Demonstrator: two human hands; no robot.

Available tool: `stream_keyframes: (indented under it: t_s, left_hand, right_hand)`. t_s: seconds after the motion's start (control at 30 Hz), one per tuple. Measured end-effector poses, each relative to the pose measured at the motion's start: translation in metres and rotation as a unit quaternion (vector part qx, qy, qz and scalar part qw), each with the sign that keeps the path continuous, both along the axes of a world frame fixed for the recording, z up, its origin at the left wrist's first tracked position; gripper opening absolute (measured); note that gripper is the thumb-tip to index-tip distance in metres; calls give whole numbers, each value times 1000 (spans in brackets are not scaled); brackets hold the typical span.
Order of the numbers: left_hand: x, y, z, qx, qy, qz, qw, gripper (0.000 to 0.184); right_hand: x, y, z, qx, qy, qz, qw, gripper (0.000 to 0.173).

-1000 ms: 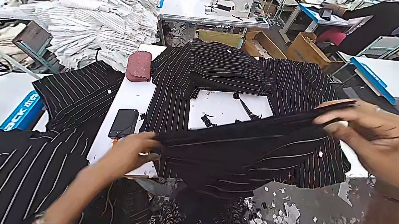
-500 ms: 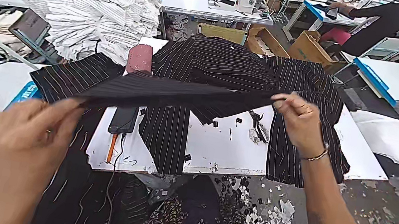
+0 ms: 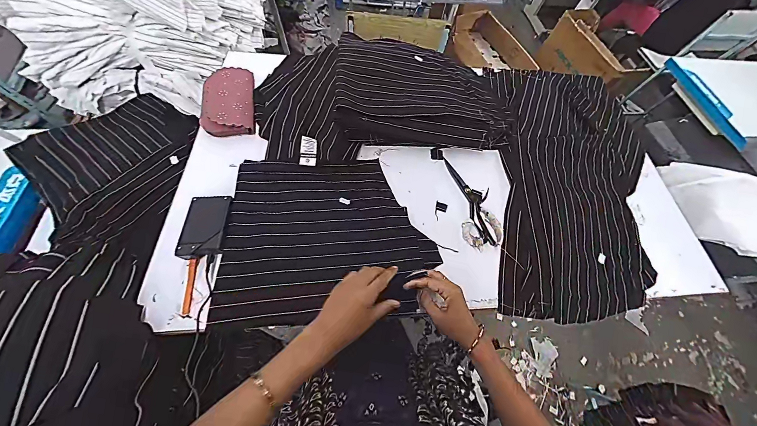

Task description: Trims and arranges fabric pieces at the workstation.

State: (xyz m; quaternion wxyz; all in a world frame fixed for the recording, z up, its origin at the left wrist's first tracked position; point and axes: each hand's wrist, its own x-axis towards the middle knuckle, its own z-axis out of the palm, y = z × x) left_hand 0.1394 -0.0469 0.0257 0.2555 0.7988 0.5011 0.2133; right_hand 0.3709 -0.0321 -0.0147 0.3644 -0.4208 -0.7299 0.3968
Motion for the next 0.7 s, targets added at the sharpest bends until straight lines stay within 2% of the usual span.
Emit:
stream_keyframes:
  t_s: [0.1, 0.23, 0.37, 0.5, 0.53, 0.6, 0.67, 0.7]
  left_hand:
    - [40, 9, -30, 125, -120, -11, 985, 16]
    - [61, 1, -51, 157, -154, -44, 974, 13]
    - [73, -1, -79, 139, -160, -64, 975, 11]
    - [78, -3, -84, 121, -173, -49, 976, 12]
    - [78, -4, -84, 119, -178, -43, 976, 12]
    - [80, -2, -85, 114, -188, -31, 975, 13]
    - [84, -1, -85, 111, -190, -21, 975, 14]
    - [86, -1, -85, 113, -190, -17, 975, 14]
  right_hand:
    - [22, 8, 4, 38, -19, -37, 998, 27]
    - [71, 67, 19, 58, -175, -168, 968, 29]
    - [77, 112, 24, -53, -309, -218, 924, 44]
    - [66, 108, 43, -158, -421, -244, 859, 45]
    - [68, 102, 51, -193, -424, -230, 855, 44]
    - [83, 83, 59, -255, -338, -191, 886, 35]
    - [96, 42, 55, -319, -153, -143, 924, 26]
    - [97, 13, 53, -351, -65, -126, 926, 26]
